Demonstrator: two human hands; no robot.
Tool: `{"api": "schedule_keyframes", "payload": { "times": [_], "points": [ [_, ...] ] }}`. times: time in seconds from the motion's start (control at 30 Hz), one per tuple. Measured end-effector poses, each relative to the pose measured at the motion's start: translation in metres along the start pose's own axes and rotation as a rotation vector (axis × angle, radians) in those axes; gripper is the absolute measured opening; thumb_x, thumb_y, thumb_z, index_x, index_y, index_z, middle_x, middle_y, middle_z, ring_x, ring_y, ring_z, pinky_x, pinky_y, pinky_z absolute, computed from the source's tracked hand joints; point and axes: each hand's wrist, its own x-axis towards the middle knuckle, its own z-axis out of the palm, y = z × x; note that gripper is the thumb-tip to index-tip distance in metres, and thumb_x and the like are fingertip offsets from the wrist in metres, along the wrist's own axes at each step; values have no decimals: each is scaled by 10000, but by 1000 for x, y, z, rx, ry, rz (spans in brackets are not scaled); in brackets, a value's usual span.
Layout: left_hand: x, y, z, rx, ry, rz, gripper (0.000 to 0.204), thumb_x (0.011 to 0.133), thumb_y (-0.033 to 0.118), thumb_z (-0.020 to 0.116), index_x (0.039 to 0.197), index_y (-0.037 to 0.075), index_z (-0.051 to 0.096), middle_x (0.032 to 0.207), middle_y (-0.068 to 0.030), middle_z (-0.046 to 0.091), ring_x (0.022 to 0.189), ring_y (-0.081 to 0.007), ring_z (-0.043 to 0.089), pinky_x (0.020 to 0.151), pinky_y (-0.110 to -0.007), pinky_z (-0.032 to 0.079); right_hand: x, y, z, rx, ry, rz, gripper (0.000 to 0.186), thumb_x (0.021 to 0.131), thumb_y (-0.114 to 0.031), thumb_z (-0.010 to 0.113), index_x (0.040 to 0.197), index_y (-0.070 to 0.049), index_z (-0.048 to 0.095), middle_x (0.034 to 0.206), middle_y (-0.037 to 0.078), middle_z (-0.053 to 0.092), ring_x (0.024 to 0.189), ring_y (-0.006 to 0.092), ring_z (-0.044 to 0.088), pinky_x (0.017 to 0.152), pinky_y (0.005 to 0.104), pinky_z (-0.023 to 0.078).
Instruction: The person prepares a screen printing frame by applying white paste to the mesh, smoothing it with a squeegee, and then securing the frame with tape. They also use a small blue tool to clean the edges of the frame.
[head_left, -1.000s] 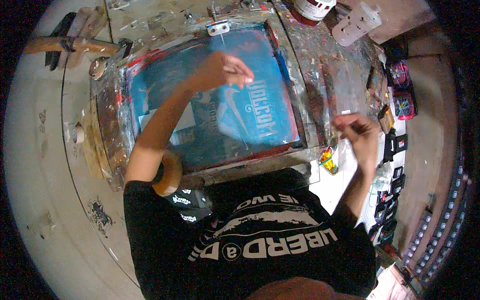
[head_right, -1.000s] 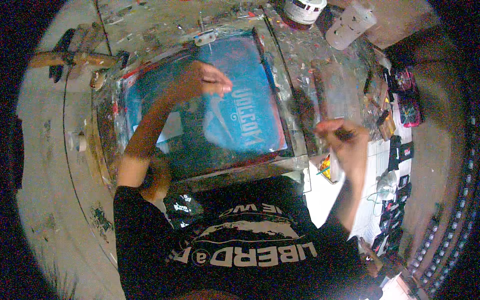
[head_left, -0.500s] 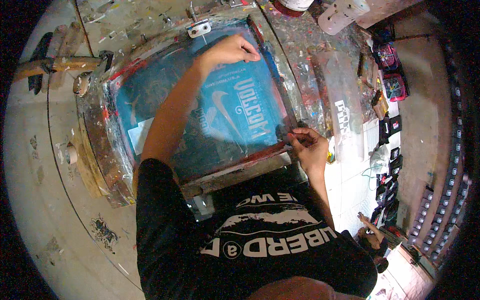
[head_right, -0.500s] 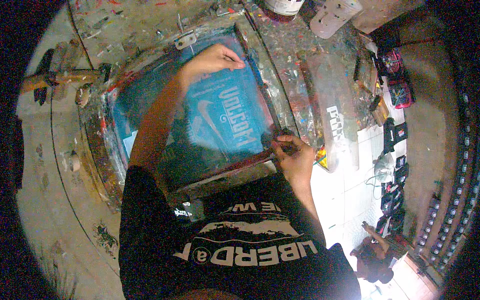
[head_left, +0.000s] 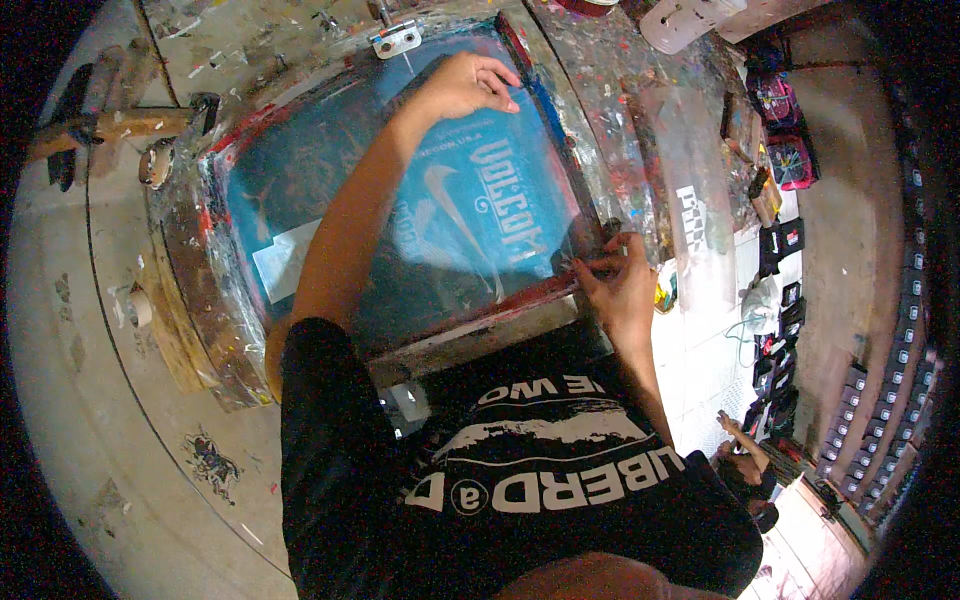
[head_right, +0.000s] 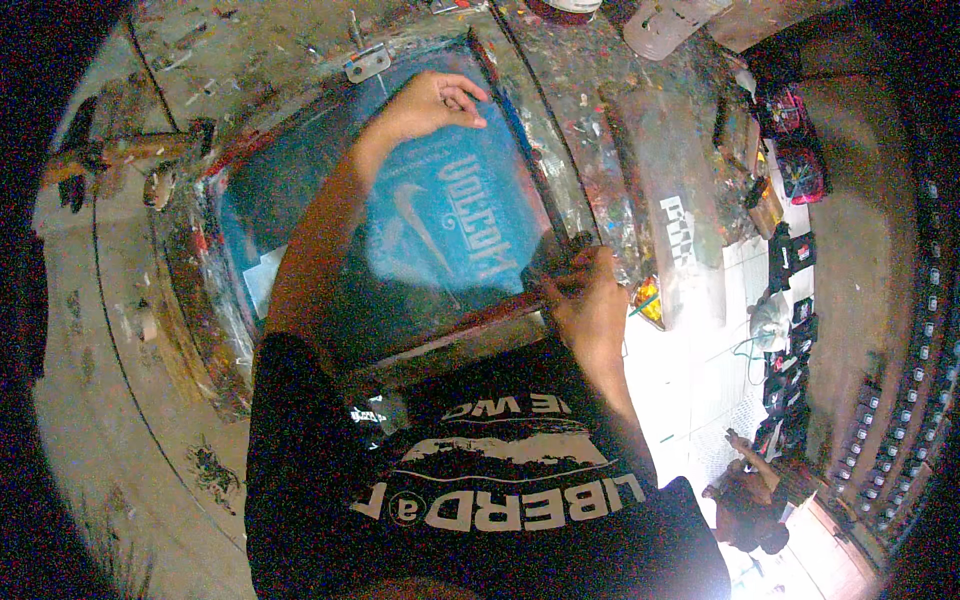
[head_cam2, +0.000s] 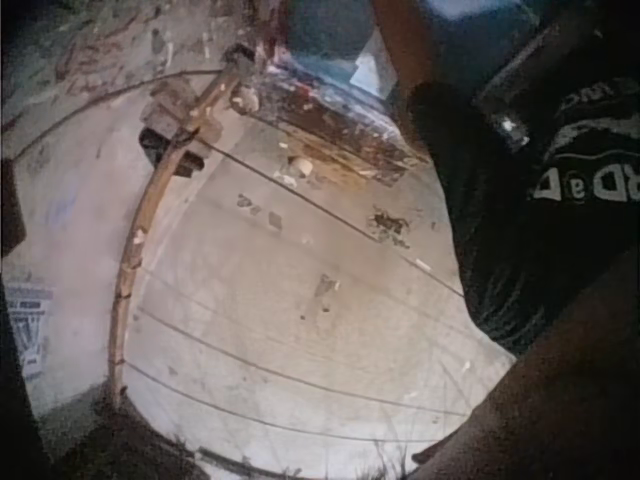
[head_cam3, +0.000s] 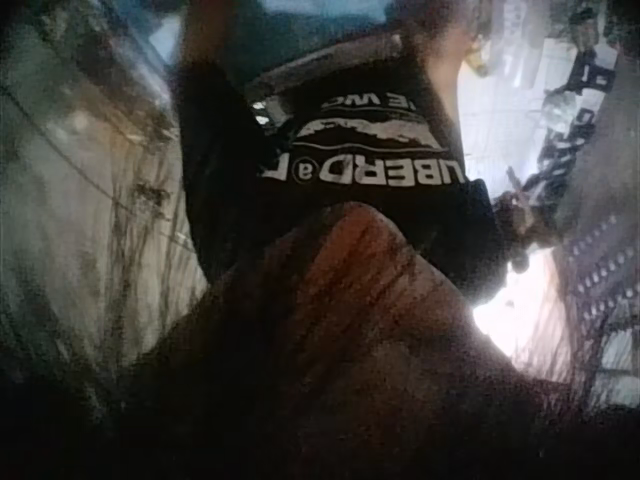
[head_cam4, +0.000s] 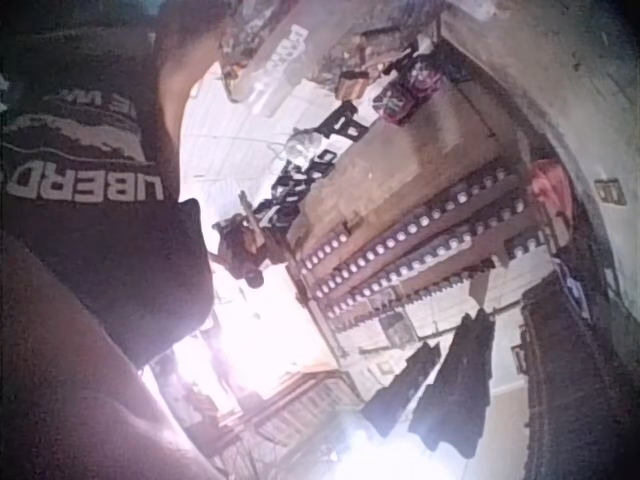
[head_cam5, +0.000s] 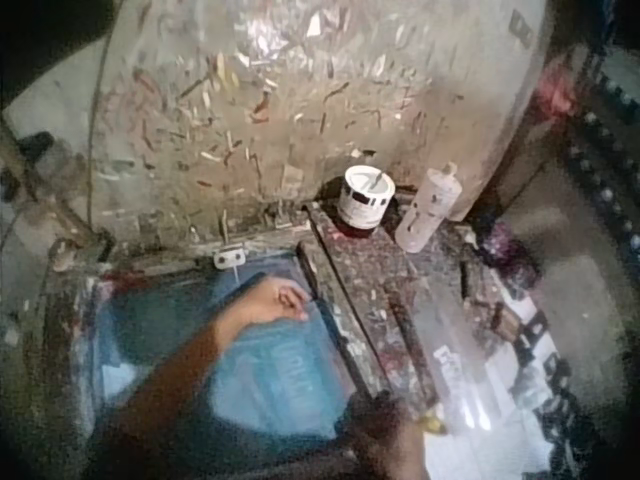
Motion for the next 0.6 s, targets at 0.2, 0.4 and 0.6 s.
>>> {"api": "schedule_keyframes", "payload": {
  "times": [0.2, 0.4, 0.6],
  "points": [
    [-1, 2, 1, 34, 18, -18, 446, 745, 229, 878, 1132, 91, 705, 867, -7, 729, 788, -95, 622, 745, -278, 494, 1, 9, 5, -47, 5, -72, 452, 763, -103, 817, 1069, -55, 489, 824, 163, 735, 806, 393, 720, 678, 450, 546],
    [0, 1, 2, 7, 15, -12, 463, 734, 213, 886, 1138, 90, 697, 837, 3, 727, 797, -98, 637, 734, -285, 498, 1, 11, 8, -91, 23, -107, 472, 762, -130, 820, 1087, -73, 482, 823, 160, 734, 809, 405, 713, 681, 478, 546],
    [0, 6, 3, 53, 23, -19, 464, 734, 205, 885, 1138, 84, 690, 836, 4, 734, 767, -94, 635, 747, -286, 505, -2, 16, 15, -125, 54, -120, 483, 770, -181, 810, 1110, -85, 480, 838, 150, 732, 808, 405, 706, 685, 490, 545]
  ]
}}
